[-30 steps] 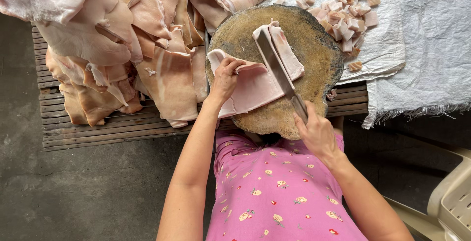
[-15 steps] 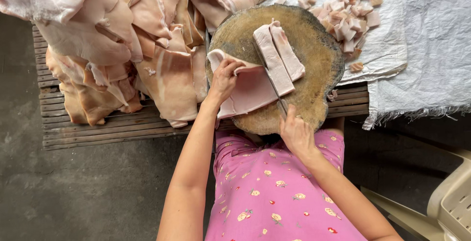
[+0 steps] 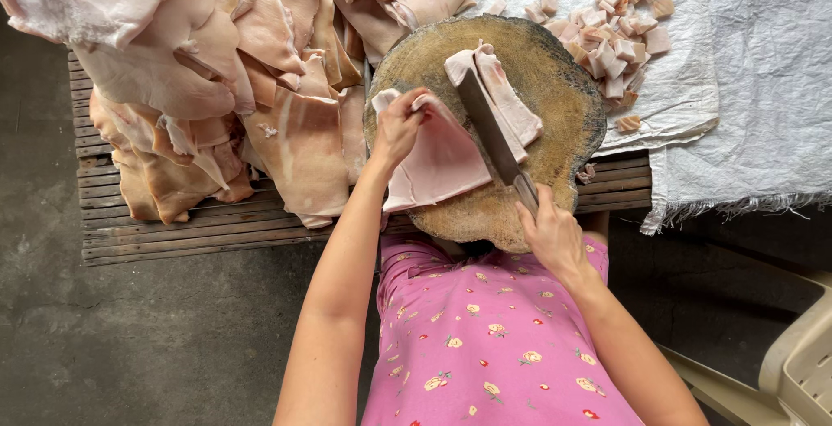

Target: The person slices sheets of pork skin into small rectangular pieces using a large cleaver on a wooden cutting board.

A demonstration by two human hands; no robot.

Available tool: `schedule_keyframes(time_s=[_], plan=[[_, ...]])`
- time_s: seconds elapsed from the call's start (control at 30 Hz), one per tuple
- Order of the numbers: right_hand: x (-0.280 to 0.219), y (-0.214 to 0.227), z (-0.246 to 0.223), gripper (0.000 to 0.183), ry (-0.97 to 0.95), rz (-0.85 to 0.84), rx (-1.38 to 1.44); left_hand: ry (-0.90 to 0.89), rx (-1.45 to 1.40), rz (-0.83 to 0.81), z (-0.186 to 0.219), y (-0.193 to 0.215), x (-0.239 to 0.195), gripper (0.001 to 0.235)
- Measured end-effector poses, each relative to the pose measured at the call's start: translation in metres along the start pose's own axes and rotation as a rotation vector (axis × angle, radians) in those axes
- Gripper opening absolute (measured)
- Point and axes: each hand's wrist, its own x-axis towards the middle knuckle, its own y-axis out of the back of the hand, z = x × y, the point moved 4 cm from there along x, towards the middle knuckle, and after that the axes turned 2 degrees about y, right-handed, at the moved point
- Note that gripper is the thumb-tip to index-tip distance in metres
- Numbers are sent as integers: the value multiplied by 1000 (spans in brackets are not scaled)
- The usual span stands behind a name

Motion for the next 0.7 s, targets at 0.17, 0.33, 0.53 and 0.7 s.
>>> schedule_keyframes(time_s=[0.17,0.33,0.53,0.7], plan=[[1,18,20,41,4,163,3,88,119,7,4,-71,60,30],[13,23,26,44,-63,123,28,-19,552,183,27,-77,95,68],[20,25,29,45,-56,53,84,55,833,93,4,-1,77,34],[20,23,21,45,-22,33,83,182,826,22,-16,17,51,32]])
